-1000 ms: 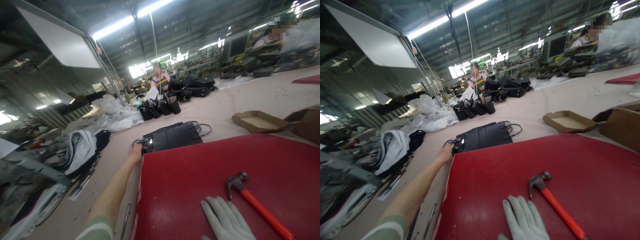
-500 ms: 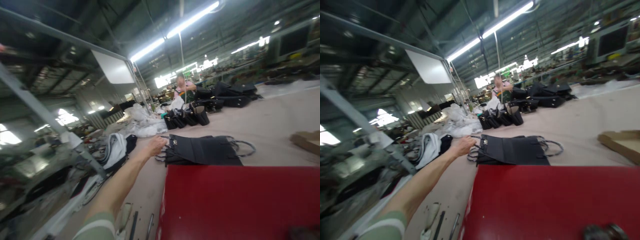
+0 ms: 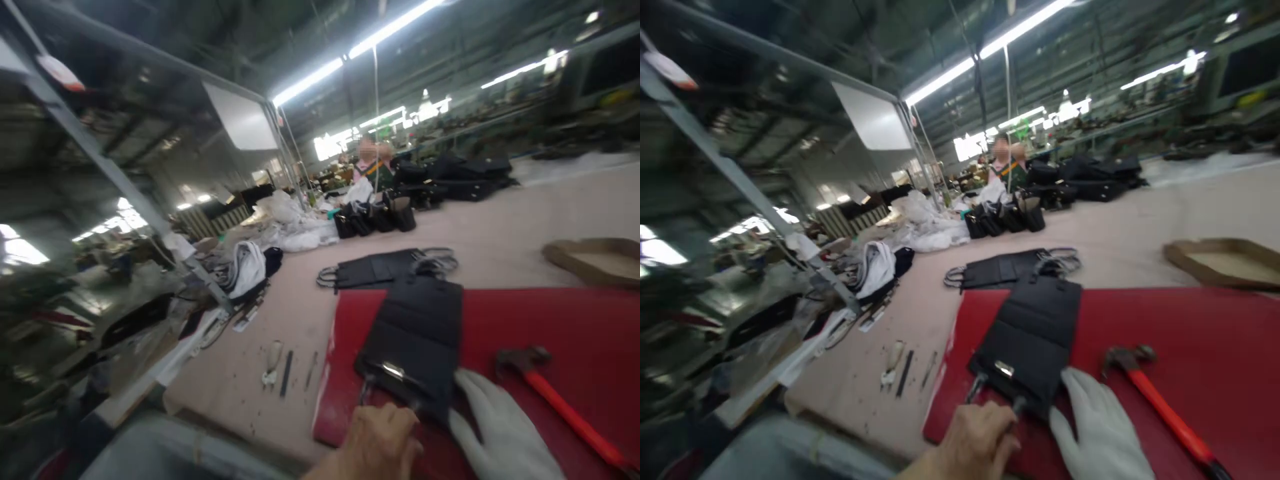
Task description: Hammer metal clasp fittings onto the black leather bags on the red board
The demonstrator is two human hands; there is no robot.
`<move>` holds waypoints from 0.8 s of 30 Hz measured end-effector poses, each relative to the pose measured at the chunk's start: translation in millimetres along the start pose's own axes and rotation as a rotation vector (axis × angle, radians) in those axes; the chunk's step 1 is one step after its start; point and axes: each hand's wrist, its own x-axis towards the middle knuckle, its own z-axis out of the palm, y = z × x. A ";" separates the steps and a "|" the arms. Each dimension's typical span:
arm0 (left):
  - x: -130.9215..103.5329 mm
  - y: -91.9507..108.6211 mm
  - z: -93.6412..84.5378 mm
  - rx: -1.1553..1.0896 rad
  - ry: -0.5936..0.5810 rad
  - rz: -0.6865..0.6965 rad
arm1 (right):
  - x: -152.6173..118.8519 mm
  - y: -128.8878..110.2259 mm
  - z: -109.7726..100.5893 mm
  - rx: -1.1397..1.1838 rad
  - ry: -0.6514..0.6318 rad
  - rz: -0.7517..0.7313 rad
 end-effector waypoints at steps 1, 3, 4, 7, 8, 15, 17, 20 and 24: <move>-8.9 21.4 8.2 -0.053 0.019 -0.064 | -3.1 -2.7 -8.1 0.053 -0.035 0.083; -18.7 55.1 15.0 -0.135 0.039 -0.160 | -5.5 -7.6 -21.5 0.215 -0.086 0.212; -20.9 67.3 15.5 -0.163 0.036 -0.176 | -5.5 -9.4 -26.6 0.288 -0.078 0.268; -24.7 91.6 14.4 -0.177 -0.028 -0.161 | -5.1 -12.2 -37.8 0.427 -0.065 0.350; -26.2 97.5 14.4 -0.170 -0.069 -0.154 | -5.1 -12.7 -40.7 0.444 -0.084 0.343; -24.7 127.2 20.5 -0.148 -0.344 -0.193 | 2.4 -24.6 -49.4 0.191 -0.482 0.020; -18.8 132.9 20.9 -0.161 -0.364 -0.212 | 6.5 -29.7 -49.9 0.027 -0.586 -0.061; -11.8 139.3 22.1 -0.191 -0.337 -0.233 | 12.7 -33.3 -50.4 -0.065 -0.630 -0.108; -11.3 142.9 28.0 -0.157 -0.249 -0.210 | 16.7 -25.4 -45.6 -0.079 -0.630 -0.206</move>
